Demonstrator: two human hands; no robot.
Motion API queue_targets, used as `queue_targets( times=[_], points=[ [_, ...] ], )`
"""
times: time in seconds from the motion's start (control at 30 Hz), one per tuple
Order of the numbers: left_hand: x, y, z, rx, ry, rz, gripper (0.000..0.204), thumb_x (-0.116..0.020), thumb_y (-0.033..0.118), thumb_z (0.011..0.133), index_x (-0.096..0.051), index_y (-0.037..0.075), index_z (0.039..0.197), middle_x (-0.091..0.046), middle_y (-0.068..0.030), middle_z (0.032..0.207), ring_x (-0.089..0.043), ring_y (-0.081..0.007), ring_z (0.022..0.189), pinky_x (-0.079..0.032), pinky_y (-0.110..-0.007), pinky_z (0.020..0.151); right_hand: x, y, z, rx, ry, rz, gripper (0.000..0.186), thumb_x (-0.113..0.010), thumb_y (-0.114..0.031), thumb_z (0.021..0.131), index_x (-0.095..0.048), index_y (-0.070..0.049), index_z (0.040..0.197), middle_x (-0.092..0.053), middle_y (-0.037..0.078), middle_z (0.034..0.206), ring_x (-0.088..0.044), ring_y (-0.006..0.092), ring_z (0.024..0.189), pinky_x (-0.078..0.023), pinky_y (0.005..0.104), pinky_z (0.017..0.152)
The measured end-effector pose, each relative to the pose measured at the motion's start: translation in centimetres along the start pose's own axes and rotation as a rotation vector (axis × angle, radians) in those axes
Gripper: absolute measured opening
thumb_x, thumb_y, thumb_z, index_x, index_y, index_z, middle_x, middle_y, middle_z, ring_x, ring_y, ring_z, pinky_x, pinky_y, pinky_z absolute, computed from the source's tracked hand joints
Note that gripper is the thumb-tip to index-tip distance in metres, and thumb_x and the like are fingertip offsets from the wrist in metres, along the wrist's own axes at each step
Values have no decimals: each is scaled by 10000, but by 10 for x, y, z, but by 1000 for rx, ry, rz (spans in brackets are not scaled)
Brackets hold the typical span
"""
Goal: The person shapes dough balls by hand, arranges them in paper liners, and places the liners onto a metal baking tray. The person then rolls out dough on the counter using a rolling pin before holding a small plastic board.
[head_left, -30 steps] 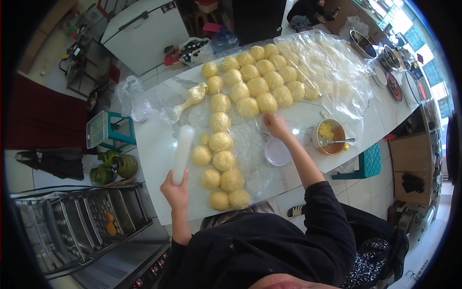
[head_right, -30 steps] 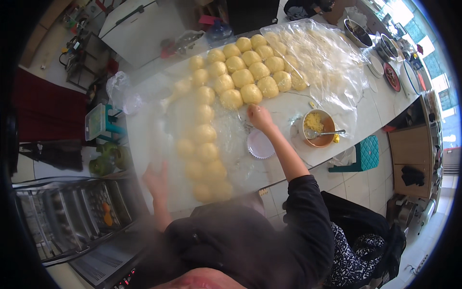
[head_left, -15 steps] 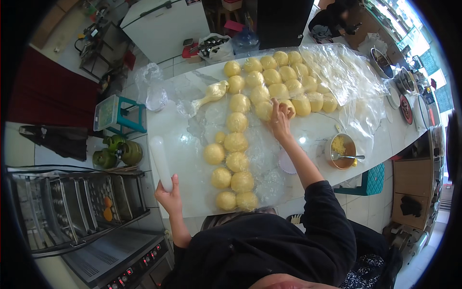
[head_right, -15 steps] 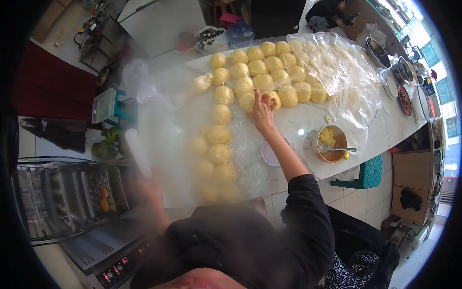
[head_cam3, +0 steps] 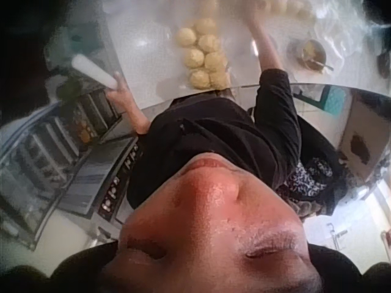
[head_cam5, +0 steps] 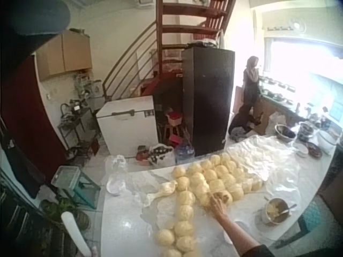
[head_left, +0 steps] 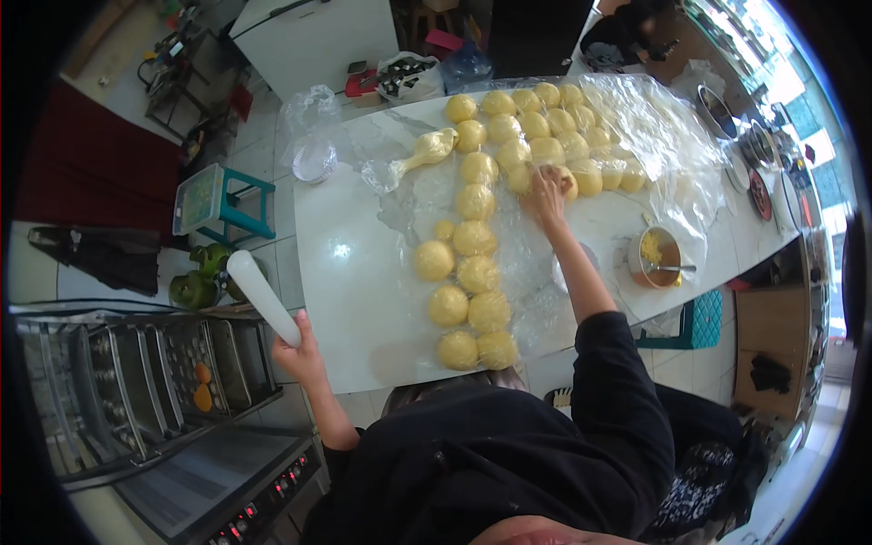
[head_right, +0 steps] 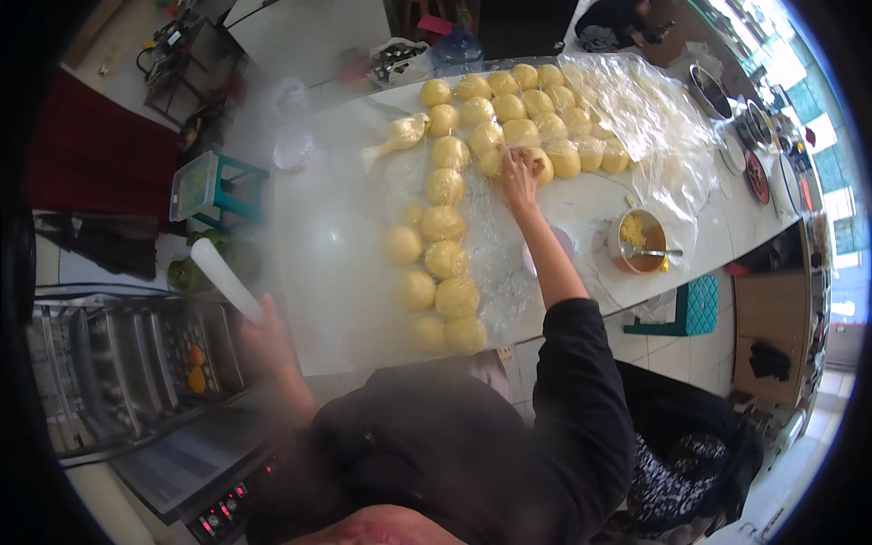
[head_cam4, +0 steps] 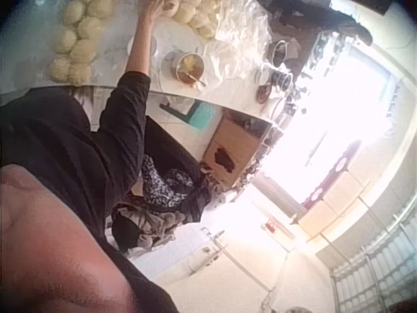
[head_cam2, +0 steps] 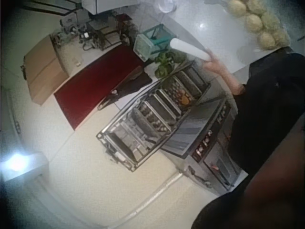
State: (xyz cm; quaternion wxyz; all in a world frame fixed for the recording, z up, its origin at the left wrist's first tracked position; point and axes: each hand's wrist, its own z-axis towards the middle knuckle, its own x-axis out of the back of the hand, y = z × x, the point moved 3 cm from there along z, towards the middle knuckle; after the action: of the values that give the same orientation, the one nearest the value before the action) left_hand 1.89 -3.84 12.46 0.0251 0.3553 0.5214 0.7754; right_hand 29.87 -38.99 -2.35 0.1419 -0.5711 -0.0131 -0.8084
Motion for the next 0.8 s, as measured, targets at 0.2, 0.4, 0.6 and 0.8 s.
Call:
queue_targets(
  times=[0.2, 0.4, 0.6, 0.8],
  points=[
    [24, -36, 14, -32, 96, -190, 282, -589, 221, 763, -492, 7, 606, -413, 15, 475, -350, -49, 393, -252, -212, 364, 34, -20, -14, 187, -17, 22, 447, -600, -68, 558, -485, -65, 990, -477, 117, 927, -445, 265, 933, -280, 417, 850],
    [29, -61, 21, 54, 76, -288, 278, -584, 213, 766, -487, 0, 615, -409, 7, 476, -350, -51, 396, -247, -211, 363, 94, -31, -37, 127, 58, 142, 463, -608, -48, 537, -484, -59, 984, -479, 130, 899, -456, 278, 929, -337, 380, 832],
    [33, -64, 17, 60, 83, -317, 267, -582, 195, 768, -490, -10, 625, -406, 8, 494, -344, -56, 404, -251, -214, 368, 129, -14, -70, -339, 52, 399, 456, -593, -106, 569, -467, -39, 1002, -481, 153, 895, -482, 325, 880, -387, 384, 767],
    [7, -61, 15, 105, -54, -367, 244, -578, 185, 776, -489, -17, 671, -414, -3, 542, -338, -57, 419, -251, -203, 378, 86, 68, -79, -550, -188, 219, 588, -621, -224, 634, -376, -39, 1136, -451, 167, 1080, -430, 309, 1018, -331, 427, 856]
  ],
)
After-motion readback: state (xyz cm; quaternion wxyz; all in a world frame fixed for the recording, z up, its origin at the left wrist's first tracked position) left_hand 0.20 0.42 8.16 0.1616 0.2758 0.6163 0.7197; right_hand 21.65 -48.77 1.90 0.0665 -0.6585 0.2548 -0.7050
